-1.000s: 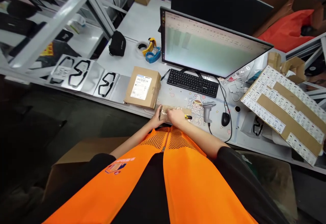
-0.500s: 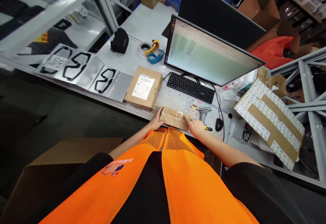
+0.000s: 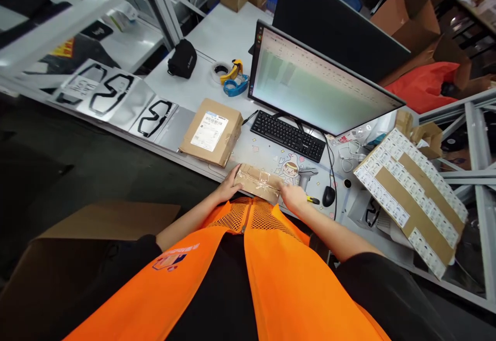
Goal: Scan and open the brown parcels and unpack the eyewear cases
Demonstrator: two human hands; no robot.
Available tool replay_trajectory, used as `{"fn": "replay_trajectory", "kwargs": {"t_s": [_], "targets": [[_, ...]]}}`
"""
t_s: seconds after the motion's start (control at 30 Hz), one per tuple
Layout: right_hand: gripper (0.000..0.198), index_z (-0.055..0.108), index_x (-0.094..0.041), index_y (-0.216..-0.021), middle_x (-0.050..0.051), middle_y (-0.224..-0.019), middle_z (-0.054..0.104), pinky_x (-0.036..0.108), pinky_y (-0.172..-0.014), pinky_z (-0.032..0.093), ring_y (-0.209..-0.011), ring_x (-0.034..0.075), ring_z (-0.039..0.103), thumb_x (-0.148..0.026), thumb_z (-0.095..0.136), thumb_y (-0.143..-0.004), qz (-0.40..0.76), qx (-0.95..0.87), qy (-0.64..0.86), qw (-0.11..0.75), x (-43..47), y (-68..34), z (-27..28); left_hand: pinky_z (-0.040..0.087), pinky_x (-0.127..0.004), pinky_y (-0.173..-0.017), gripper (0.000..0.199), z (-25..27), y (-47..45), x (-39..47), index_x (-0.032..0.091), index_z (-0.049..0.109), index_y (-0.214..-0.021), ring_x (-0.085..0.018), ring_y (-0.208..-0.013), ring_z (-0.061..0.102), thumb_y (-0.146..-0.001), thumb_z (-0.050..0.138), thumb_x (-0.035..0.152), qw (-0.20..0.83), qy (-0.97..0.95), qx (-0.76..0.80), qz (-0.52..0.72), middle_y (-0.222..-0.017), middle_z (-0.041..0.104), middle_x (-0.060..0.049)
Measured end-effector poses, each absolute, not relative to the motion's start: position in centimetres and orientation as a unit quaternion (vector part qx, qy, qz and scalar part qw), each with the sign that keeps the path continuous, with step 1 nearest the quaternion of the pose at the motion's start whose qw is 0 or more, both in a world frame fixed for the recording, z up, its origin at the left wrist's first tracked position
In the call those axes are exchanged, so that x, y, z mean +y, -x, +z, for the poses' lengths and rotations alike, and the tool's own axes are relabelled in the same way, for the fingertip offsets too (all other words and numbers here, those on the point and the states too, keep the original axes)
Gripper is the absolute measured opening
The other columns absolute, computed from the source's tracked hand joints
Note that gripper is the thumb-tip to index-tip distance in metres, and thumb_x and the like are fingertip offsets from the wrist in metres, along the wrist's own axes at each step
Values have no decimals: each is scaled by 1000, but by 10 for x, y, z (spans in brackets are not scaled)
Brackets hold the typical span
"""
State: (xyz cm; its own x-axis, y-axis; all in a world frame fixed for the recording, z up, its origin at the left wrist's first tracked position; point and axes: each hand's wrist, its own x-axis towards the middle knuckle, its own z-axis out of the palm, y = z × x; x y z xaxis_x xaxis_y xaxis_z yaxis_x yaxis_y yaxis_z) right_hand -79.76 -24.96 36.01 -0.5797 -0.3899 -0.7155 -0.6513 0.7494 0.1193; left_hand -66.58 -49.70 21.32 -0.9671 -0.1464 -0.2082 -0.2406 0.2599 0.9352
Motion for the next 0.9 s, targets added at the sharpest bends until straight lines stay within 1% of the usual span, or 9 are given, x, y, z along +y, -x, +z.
{"fn": "replay_trajectory", "kwargs": {"t_s": [0.07,0.13,0.23,0.4,0.47,0.57,0.7,0.8,0.9], "targets": [[37,62,-22,-144,20,-112,80,42,-89,56,-103,35,79,-36,48,-113,187,882,264,342,-221,809,362,29,-57,-137,87,226,663,-494,21,33,-173,-37,-166,34,-93,66,25,18,120,825,553,-177,36,-18],[37,65,-19,-137,21,-111,79,40,-89,54,-102,35,78,-42,48,-114,151,909,224,319,-208,822,354,28,-58,-137,75,242,661,-491,23,46,-166,-38,-166,31,-94,66,24,-11,99,866,490,-176,37,-16],[39,69,-15,-128,20,-110,79,37,-89,53,-104,33,76,-44,48,-114,40,947,159,275,-208,846,322,31,-61,-133,50,265,665,-485,26,67,-145,-42,-158,37,-94,71,25,8,25,908,417,-161,54,-16],[37,78,-12,-114,18,-114,82,33,-92,54,-108,30,75,-39,54,-110,-99,951,68,285,-226,873,267,35,-66,-123,47,271,682,-477,26,72,-135,-51,-154,39,-88,80,26,81,-29,931,356,-148,63,-20],[39,77,-10,-124,19,-121,81,33,-96,54,-114,29,75,-37,52,-109,-118,951,47,283,-231,873,259,35,-65,-122,47,267,690,-476,25,74,-133,-52,-155,37,-86,82,27,89,-29,936,341,-146,64,-20],[49,67,-11,-147,20,-147,71,36,-110,52,-134,27,67,-36,48,-108,-191,953,84,221,-235,862,261,33,-65,-120,49,261,702,-475,22,76,-125,-54,-151,39,-78,89,24,94,-23,931,353,-141,66,-23],[53,65,-19,-154,16,-155,65,42,-119,49,-140,27,62,-44,50,-109,-287,890,264,235,-236,830,273,31,-65,-117,63,254,719,-475,17,78,-112,-55,-136,48,-54,99,11,104,-30,926,362,-132,68,-25],[53,63,-18,-158,18,-159,61,45,-127,42,-148,28,55,-37,51,-110,-230,867,363,250,-236,811,278,30,-64,-117,69,250,731,-475,17,77,-105,-53,-130,51,-42,103,8,125,-46,932,338,-124,72,-25],[57,55,-18,-166,19,-167,53,49,-130,38,-154,30,48,-34,47,-112,-161,876,386,240,-235,805,281,27,-63,-119,62,249,741,-475,18,76,-102,-53,-130,54,-47,105,24,136,-55,926,348,-118,75,-24]]}}
